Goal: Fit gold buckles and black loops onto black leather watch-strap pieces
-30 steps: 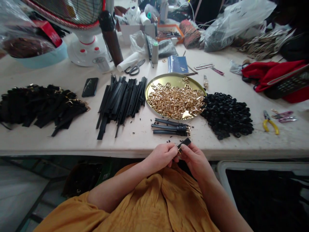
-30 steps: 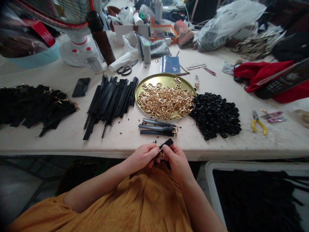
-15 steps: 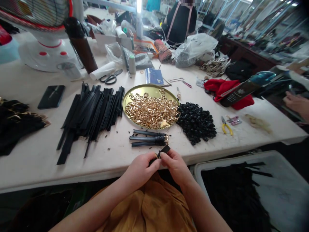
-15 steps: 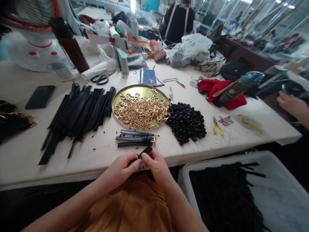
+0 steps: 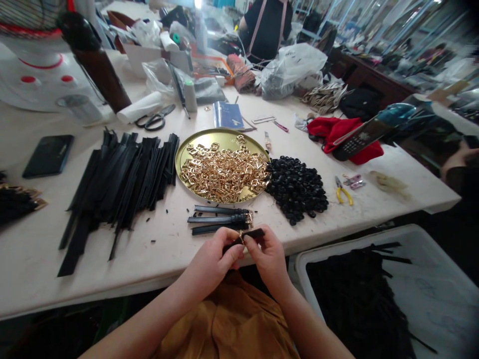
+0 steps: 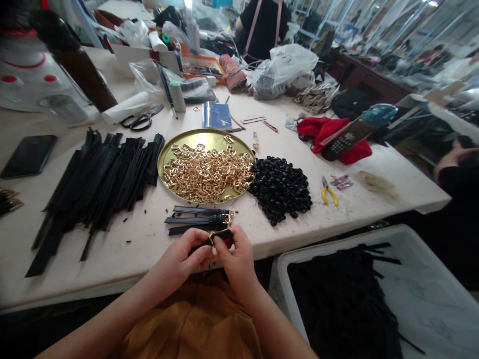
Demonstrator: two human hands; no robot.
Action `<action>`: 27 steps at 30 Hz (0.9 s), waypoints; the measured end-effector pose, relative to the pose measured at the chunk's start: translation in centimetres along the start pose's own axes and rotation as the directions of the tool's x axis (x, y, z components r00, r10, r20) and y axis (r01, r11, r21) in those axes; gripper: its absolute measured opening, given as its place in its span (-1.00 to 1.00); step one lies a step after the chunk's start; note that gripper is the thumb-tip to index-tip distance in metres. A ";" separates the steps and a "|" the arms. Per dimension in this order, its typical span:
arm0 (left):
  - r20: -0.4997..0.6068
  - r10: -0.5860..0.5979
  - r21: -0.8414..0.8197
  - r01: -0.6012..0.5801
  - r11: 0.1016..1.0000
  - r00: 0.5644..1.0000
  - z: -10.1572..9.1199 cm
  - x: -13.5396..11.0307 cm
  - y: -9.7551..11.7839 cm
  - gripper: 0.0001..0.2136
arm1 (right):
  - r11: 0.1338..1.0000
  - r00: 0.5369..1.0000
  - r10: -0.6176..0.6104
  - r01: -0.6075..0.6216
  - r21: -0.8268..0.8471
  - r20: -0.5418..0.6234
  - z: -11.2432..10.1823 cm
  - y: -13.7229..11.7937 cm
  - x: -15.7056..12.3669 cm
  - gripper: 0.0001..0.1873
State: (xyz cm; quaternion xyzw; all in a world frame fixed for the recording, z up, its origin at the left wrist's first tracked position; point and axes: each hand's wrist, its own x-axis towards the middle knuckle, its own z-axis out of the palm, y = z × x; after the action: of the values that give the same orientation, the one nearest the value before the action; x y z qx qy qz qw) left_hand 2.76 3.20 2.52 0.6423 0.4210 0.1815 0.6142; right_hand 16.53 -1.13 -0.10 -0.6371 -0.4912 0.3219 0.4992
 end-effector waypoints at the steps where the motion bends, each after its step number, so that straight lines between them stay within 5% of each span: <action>1: -0.021 0.006 -0.011 -0.006 1.000 1.000 0.2 0.1 -0.2 -0.76 | 0.998 0.999 0.038 -0.039 0.050 0.031 0.1 0.2 -0.1 -0.89; 4: 0.027 0.036 -0.044 -0.035 0.998 0.999 0.8 0.3 -1.0 -0.66 | 0.995 0.989 0.012 -0.027 0.098 0.148 -0.1 0.4 -0.6 -0.86; 8: 0.025 0.023 -0.074 -0.022 0.997 0.999 0.7 0.4 -1.4 -0.74 | 0.990 0.966 -0.082 0.108 -0.094 0.244 -2.4 1.1 -0.9 -0.82; 11: -0.029 -0.017 -0.054 0.015 0.998 0.999 0.3 0.1 -1.2 -0.75 | 0.924 0.997 -0.075 0.073 -0.374 0.009 -6.3 3.3 0.2 -0.77; 14: -0.034 -0.017 -0.051 0.015 0.999 0.999 0.3 -0.5 -1.1 -0.77 | 0.772 0.954 -0.112 -0.093 -0.628 -0.279 -10.9 6.1 2.4 -0.72; 18: -0.026 0.019 -0.029 -0.020 0.999 0.999 1.1 -1.3 -1.5 -0.77 | 0.726 0.956 -0.097 -0.123 -0.677 -0.277 -14.2 8.4 5.2 -0.73; 27: 0.021 0.024 0.013 -0.024 1.000 0.999 1.2 -2.9 -1.3 -0.77 | 0.764 0.970 0.019 -0.169 -0.622 -0.241 -14.0 9.1 6.7 -0.87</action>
State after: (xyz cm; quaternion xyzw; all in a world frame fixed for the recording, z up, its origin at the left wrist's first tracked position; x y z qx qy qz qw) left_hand 1.60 0.05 1.92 0.6531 0.4079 0.1793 0.6123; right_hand 33.97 0.62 -4.10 -0.8242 -0.4799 0.0881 0.2875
